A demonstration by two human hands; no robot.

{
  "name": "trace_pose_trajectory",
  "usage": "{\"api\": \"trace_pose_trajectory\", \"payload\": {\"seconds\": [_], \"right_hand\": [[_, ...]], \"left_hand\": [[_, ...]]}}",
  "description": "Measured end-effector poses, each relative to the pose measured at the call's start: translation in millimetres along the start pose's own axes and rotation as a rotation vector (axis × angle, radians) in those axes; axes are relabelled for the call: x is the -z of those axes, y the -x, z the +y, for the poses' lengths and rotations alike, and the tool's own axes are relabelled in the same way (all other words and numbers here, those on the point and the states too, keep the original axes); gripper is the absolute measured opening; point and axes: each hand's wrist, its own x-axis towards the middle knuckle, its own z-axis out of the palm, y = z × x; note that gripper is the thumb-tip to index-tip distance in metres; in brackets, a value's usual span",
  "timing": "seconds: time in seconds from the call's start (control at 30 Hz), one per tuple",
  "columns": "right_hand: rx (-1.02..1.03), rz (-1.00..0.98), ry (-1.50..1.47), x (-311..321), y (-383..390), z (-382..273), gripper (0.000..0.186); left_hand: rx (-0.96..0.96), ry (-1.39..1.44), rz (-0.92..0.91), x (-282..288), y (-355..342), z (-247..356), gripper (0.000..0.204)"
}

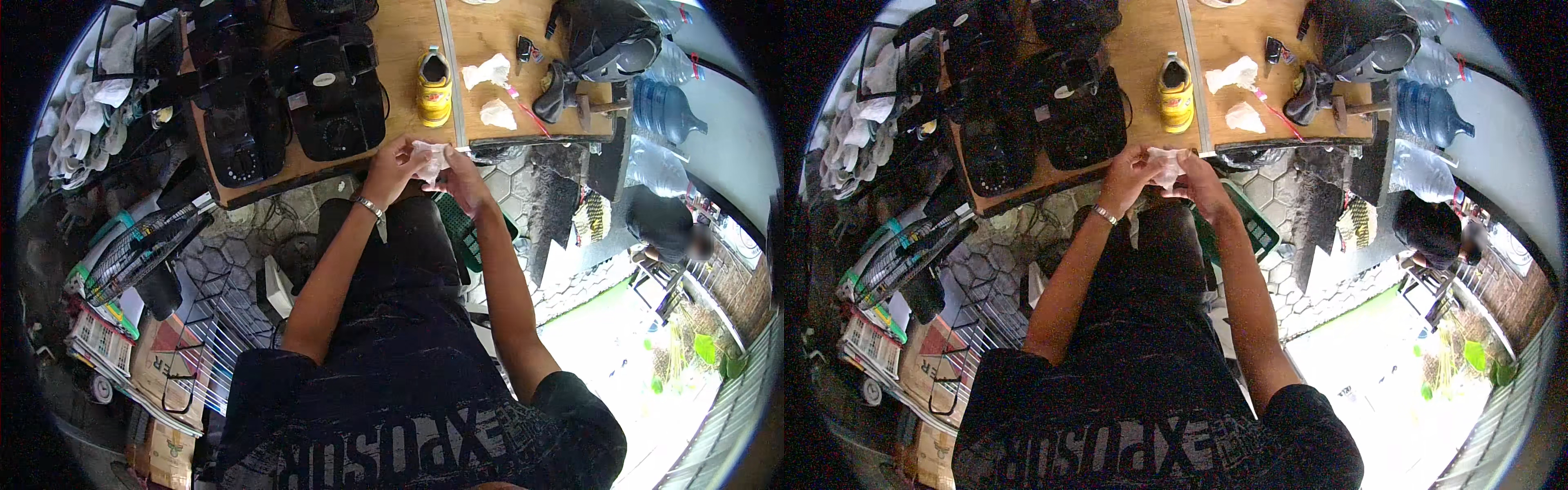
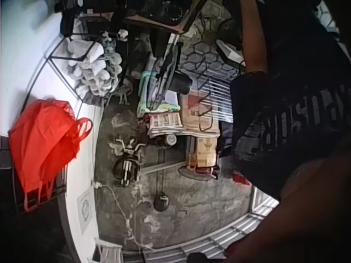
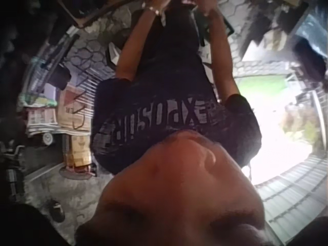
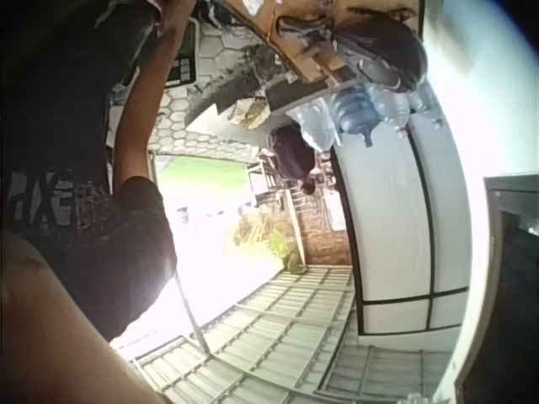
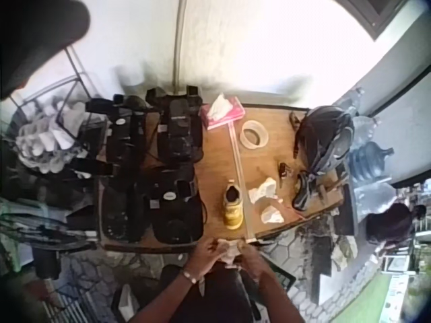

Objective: Applying masking tape and glue/paint to a yellow shoe for repair or customization.

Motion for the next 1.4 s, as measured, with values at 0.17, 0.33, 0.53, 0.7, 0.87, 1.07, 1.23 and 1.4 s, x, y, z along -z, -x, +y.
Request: {"api": "trace_pose_trajectory", "payload": {"seconds": [0.17, 0.33, 0.53, 0.7, 0.87, 1.07, 1.23, 1.4], "right_hand": [[0.115, 0.257, 0.152, 1, -13, 6, 0.026], [0.169, 0.258, 0.076, 9, -12, 9, 0.023], [0.277, 0.287, -0.101, 15, -7, 11, 0.026], [0.332, 0.253, 0.016, 21, -3, 9, 0.033], [0.456, 0.330, 0.129, 21, 0, 9, 0.028], [0.575, 0.495, 0.158, 26, -1, 13, 0.021], [0.687, 0.591, 0.122, 48, 3, -1, 0.020], [0.833, 0.845, 0.949, 70, 18, -17, 0.032]], "left_hand": [[-0.060, -0.120, 0.096, -4, -2, 1, 0.021], [0.127, 0.357, 0.042, -3, -6, -3, 0.028], [0.180, 0.355, 0.083, -5, -7, -2, 0.028], [0.315, 0.375, -0.099, -8, -3, 3, 0.033], [0.313, 0.159, -0.099, -16, -9, 2, 0.029], [0.284, 0.225, -0.135, -15, -9, -2, 0.029], [0.278, 0.258, -0.047, -3, -7, -4, 0.030], [0.276, 0.287, -0.044, 2, -5, -6, 0.029]]}}
